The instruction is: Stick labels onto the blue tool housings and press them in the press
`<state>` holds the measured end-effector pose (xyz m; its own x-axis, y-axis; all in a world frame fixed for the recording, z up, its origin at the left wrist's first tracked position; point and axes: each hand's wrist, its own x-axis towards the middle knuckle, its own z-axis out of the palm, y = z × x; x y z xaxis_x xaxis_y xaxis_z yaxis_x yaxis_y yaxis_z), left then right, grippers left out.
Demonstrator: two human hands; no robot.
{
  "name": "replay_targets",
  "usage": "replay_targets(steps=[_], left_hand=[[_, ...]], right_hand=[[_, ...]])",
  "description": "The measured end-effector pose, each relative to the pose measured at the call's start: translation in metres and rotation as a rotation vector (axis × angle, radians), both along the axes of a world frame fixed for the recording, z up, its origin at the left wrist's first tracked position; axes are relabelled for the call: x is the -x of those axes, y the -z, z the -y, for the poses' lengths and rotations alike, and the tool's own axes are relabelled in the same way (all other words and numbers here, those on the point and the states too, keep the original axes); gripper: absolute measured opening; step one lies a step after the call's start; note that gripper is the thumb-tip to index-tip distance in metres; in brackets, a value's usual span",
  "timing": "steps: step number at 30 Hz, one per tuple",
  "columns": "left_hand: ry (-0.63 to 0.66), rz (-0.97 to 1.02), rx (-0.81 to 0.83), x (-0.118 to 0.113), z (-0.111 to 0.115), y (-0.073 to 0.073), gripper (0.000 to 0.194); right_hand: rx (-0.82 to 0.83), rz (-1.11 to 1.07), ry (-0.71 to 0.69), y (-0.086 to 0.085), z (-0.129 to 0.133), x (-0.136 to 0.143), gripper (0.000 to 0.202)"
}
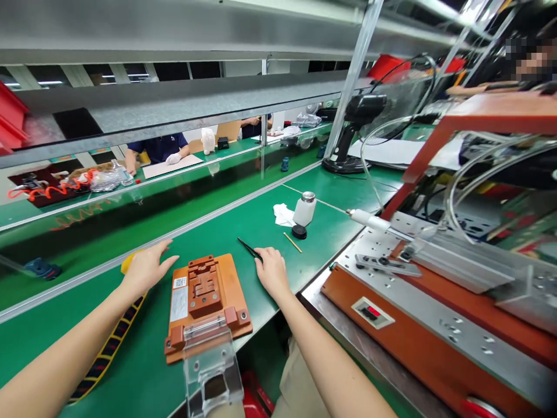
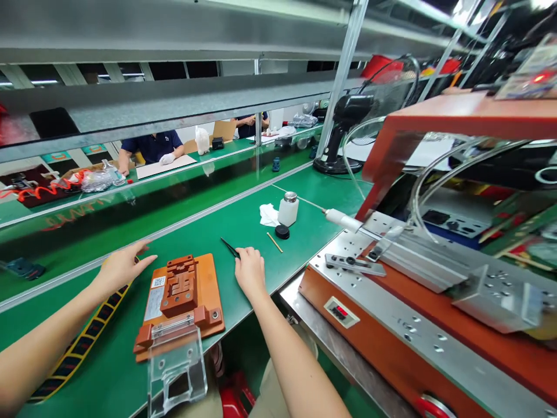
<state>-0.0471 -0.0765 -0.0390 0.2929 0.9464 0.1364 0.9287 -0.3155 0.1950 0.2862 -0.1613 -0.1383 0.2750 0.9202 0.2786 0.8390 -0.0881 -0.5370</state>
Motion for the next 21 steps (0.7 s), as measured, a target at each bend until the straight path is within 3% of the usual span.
replay_targets(steps=[3,6,9,12,14,16,19,21], left_hand=[[0.087,0.24,0.116,-0.043,0.002,0.016,0.062],[0.134,0.335,0.18,-0.079,0.004,0.035,0.058],[0.109,0.42,0.209,-0.092,0.003,0.049,0.057],[0.114,0.523,0.237,-0.09,-0.002,0.051,0.059],[0.124,0.6,0.255,-0.09,-0.006,0.044,0.06],[0.109,0.67,0.239,-0.096,-0.004,0.029,0.066],[0.149,0.901,0.2,-0.112,0.021,-0.012,0.071],[0.248,1.284,0.286,-0.117,0.053,-0.044,0.058]], right_hand=[[0.021,0.03,0.049,-0.002,0.002,0.002,0.029],[0.021,0.082,0.081,-0.003,0.005,0.003,0.026],[0.025,0.121,0.128,-0.002,0.005,0.004,0.024],[0.036,0.148,0.181,-0.001,0.004,0.005,0.022],[0.046,0.157,0.212,-0.001,0.003,0.006,0.022],[0.058,0.156,0.226,-0.001,0.002,0.006,0.022],[0.068,0.141,0.225,-0.001,0.001,0.006,0.023],[0.064,0.132,0.228,0.0,0.001,0.005,0.023]])
